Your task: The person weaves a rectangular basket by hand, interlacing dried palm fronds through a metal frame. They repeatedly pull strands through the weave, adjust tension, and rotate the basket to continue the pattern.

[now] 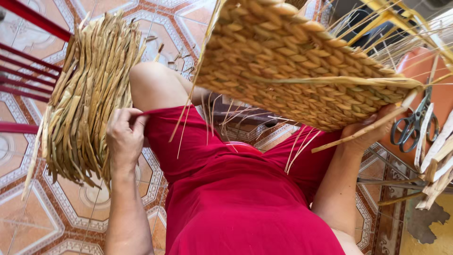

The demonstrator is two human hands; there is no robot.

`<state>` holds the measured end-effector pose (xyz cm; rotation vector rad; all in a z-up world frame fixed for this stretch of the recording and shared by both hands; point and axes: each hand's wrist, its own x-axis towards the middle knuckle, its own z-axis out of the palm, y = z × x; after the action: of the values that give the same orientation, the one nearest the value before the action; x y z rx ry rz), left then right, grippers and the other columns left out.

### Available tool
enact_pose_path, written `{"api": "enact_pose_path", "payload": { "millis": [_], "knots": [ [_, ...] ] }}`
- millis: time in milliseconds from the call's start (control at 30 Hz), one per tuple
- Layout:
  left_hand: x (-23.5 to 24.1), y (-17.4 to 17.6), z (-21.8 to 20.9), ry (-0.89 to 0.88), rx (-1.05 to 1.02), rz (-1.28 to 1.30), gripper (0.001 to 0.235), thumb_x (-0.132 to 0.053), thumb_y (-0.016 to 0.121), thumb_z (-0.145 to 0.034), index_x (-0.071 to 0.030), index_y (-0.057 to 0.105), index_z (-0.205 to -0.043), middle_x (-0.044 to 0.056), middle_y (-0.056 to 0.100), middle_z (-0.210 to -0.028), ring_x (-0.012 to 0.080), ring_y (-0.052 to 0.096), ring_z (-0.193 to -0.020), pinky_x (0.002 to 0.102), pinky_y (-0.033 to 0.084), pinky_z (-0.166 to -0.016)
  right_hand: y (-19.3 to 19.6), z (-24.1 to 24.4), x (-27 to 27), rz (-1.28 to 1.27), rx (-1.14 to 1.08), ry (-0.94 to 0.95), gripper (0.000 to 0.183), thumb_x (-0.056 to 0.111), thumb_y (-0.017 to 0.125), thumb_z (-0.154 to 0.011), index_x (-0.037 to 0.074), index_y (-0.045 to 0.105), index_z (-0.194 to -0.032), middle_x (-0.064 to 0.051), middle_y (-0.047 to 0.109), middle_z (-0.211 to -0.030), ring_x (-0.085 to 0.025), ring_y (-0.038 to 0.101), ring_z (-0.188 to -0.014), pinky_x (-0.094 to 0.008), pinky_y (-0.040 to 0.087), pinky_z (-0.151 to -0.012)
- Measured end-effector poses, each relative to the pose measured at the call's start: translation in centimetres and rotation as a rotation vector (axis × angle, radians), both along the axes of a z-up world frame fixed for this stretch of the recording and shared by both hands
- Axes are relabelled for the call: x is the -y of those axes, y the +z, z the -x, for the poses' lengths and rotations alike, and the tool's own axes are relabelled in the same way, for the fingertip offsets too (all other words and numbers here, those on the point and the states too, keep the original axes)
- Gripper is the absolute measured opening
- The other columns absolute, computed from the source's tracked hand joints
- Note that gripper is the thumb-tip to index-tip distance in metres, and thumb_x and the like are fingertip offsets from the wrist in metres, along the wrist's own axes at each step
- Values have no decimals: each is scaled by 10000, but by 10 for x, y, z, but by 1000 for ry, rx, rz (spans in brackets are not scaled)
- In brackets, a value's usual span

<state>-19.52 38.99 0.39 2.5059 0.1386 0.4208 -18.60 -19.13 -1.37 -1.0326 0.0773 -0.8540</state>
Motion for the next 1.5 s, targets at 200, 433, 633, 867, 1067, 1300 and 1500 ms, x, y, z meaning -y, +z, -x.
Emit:
{"api": "enact_pose_path", "payload": {
  "millis": [200,433,633,867,1067,1300,1500],
  "knots": [
    [42,-5,-52,-7,234,93,178,-189,718,-1026,-32,637,-1009,114,630,-985,268,663,-799,354,577,-670,10,0,-9,-57,33,115,589,358,740,-1019,28,512,-1449,-111,623,-1403,-231,628,-1316,-364,538,-1143],
    [143,-99,-103,-671,-634,-453,381,-319,421,-1162,-176,768,-1099,95,808,-980,279,751,-979,433,564,-953,2,-5,2,106,119,45,588,345,758,-1042,115,490,-1512,-49,630,-1430,-181,602,-1292,-356,491,-1182],
    [257,-154,-117,-642,-242,30,485,-360,642,-917,-70,635,-1305,183,682,-1287,349,610,-1190,446,474,-990,-5,6,23,-101,-2,181,681,430,689,-1074,81,434,-1600,-70,551,-1534,-222,512,-1398,-406,390,-1264],
    [272,-138,-129,-720,-429,-18,498,-410,623,-918,-138,627,-1336,164,677,-1296,339,611,-1214,446,481,-1014,-3,16,27,44,-67,176,745,514,646,-1045,104,387,-1611,-79,425,-1678,-279,405,-1587,-442,328,-1345],
    [273,-118,-123,-758,-509,-21,512,-453,607,-920,-197,620,-1363,149,673,-1303,330,612,-1234,446,487,-1035,-20,21,49,-53,-71,245,719,507,604,-1092,103,378,-1642,-90,436,-1671,-250,398,-1523,-410,352,-1304],
    [270,-115,-122,-819,-509,167,578,-515,612,-897,-234,601,-1401,127,662,-1353,324,619,-1255,454,495,-1049,-28,30,47,162,-49,52,777,544,567,-1084,121,302,-1680,-97,324,-1758,-272,387,-1590,-440,354,-1312],
    [256,-133,-134,-860,-434,311,707,-639,673,-804,-227,625,-1377,79,692,-1363,281,662,-1244,403,520,-1055,-32,16,74,-23,-23,233,678,499,582,-1082,115,393,-1607,-94,432,-1668,-267,442,-1527,-446,399,-1321]
  ]
}}
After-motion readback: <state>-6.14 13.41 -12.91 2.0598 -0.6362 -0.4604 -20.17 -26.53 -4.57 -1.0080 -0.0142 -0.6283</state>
